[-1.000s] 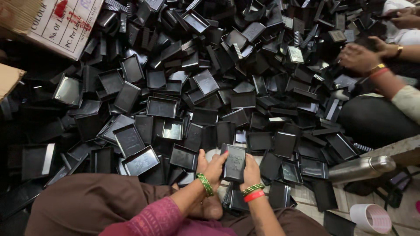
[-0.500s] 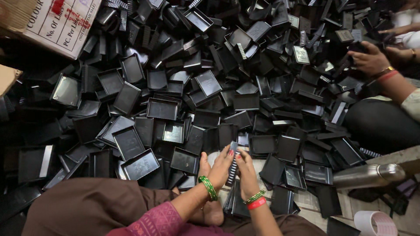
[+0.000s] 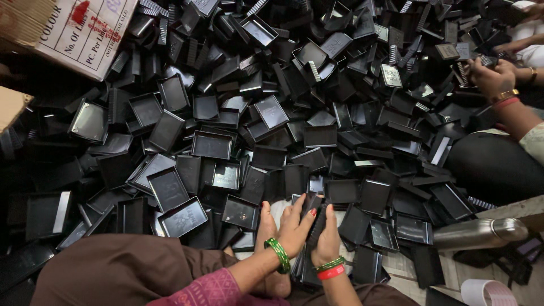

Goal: The person sits on the floor in front of a large pile of black plastic boxes and lids, picks up boxes one at a time, matches lids to bases, and stacks the matched boxes. The person places completed stacks into a cardboard box at the side.

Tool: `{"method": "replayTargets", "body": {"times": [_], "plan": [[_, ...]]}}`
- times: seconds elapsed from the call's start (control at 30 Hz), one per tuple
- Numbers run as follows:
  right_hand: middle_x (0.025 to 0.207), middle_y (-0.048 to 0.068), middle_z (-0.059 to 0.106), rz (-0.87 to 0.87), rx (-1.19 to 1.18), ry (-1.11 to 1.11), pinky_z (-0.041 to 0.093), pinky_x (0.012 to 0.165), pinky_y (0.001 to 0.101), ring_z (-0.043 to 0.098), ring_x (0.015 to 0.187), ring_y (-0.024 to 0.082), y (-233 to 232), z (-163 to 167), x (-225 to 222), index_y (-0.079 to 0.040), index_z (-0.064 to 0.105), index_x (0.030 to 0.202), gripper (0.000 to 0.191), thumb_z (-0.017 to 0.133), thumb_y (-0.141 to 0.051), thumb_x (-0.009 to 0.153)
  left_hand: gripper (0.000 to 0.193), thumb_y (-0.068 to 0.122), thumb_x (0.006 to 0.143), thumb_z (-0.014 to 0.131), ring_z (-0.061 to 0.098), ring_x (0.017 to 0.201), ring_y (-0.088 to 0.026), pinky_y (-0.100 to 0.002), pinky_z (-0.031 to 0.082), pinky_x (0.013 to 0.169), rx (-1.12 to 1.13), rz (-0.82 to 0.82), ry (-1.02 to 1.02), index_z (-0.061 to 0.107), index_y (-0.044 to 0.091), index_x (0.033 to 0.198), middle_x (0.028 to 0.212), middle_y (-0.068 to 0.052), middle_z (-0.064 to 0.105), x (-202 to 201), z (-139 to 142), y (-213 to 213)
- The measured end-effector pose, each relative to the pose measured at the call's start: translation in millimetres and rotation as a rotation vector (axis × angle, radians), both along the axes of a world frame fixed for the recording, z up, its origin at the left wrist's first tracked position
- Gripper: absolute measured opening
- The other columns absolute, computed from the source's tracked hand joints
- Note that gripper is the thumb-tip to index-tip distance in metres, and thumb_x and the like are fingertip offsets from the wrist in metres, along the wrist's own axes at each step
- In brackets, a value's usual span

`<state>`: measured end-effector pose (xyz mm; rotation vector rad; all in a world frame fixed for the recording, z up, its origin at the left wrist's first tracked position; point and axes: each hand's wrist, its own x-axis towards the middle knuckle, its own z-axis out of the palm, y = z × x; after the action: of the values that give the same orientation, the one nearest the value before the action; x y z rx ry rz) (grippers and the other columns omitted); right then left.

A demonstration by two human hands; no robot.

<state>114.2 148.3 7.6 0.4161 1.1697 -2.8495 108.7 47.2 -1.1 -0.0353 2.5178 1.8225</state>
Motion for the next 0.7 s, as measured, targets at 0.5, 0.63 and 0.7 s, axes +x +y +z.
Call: {"method": "replayTargets", "body": {"times": [0.5, 0.63, 0.7], "plan": [[0.136, 0.008, 0.062, 0.024, 0.191, 0.084, 0.044, 0.106, 0.0335, 0.059, 0.122, 0.016, -1, 8, -2, -0.001, 0.055, 0.139, 0.049, 0.042, -0.035, 0.107, 0.066, 0.047, 0.103, 0.045, 0.052, 0.13, -0.039, -0.045, 0.036, 0.114, 0.056, -0.091, 0.208, 0.038, 0.002, 0.15, 0.137, -0.024, 0.055, -14, -14, -1], [0.119, 0.01, 0.07, 0.144, 0.105, 0.012, 0.052, 0.093, 0.0378, 0.066, 0.105, 0.021, 14, 7, -9, 0.0, 0.063, 0.127, 0.044, 0.045, -0.036, 0.108, 0.063, 0.057, 0.096, 0.049, 0.063, 0.117, -0.039, -0.049, 0.036, 0.114, 0.065, -0.012, -0.107, 0.055, 0.003, 0.127, 0.116, -0.021, 0.07, -28, 10, -29], [0.115, 0.008, 0.071, 0.089, 0.216, 0.003, 0.053, 0.091, 0.0348, 0.067, 0.102, 0.018, 10, 6, -8, -0.001, 0.065, 0.124, 0.043, 0.045, -0.036, 0.108, 0.062, 0.06, 0.1, 0.047, 0.061, 0.106, -0.046, -0.053, 0.023, 0.121, -0.384, 0.003, -0.148, 0.068, 0.002, 0.102, 0.098, -0.023, 0.073, -24, 29, -40]]}}
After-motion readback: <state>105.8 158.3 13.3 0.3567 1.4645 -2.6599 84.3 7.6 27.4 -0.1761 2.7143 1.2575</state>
